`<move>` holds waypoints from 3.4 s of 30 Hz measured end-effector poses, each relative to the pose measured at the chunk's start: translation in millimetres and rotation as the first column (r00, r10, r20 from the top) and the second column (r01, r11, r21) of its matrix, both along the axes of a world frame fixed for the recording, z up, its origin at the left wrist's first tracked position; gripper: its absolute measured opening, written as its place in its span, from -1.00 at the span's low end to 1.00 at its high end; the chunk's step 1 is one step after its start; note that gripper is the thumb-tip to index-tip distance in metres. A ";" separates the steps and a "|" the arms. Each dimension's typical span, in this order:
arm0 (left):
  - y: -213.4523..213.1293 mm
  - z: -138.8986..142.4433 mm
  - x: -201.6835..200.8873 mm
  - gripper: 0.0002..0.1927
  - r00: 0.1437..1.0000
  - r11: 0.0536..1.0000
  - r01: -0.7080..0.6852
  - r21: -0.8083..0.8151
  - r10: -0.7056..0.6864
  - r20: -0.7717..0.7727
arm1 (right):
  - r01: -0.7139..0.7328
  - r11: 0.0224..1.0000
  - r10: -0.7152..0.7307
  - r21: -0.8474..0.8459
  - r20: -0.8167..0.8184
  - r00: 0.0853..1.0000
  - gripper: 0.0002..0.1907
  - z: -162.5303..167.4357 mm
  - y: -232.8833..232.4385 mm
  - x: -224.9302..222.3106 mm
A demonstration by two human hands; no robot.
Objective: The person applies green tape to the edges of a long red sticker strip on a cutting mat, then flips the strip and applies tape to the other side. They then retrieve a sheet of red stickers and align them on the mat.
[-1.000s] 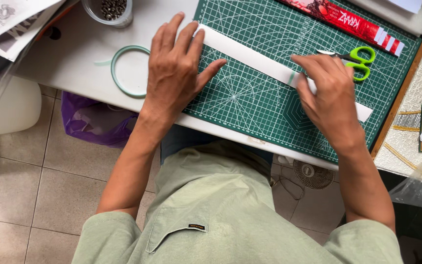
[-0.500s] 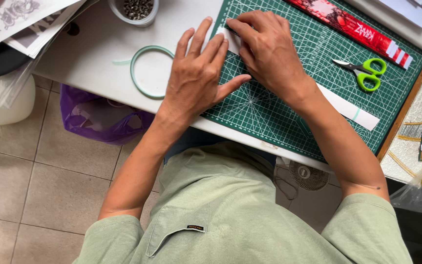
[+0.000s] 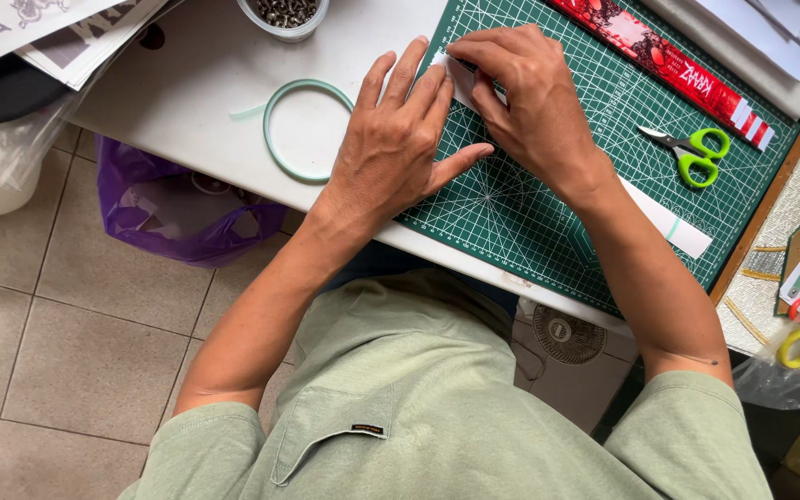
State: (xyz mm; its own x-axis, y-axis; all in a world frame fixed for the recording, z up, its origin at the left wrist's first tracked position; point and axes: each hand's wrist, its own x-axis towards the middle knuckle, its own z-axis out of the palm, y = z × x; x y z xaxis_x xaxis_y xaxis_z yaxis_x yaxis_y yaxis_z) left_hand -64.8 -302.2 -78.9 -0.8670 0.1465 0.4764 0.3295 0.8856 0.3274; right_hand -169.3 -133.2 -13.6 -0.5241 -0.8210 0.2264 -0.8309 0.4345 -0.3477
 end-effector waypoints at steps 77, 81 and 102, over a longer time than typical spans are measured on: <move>-1.2 -1.0 11.3 -0.73 0.963 0.960 -0.271 0.067 0.271 0.008 | -0.009 0.993 0.026 0.114 -0.153 0.988 -0.53 -13.2 9.2 33.1; -2.0 -1.2 10.6 -0.76 0.969 0.966 -0.247 0.078 0.246 0.025 | -0.013 0.993 0.030 0.117 -0.146 0.989 -0.55 -16.3 6.1 33.5; -5.9 4.4 4.3 -0.82 0.978 0.976 -0.193 0.103 0.183 0.101 | 0.122 0.991 -0.122 -0.051 -0.004 0.992 -0.86 -20.3 -10.1 21.1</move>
State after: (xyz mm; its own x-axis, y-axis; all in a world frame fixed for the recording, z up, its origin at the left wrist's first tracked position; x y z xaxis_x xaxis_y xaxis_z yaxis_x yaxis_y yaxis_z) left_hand -60.5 -308.1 -74.6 -0.9142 -0.0727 0.3987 0.1251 0.8851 0.4483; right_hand -148.2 -143.3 -33.9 -0.6179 -0.7385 0.2698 -0.7752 0.5150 -0.3658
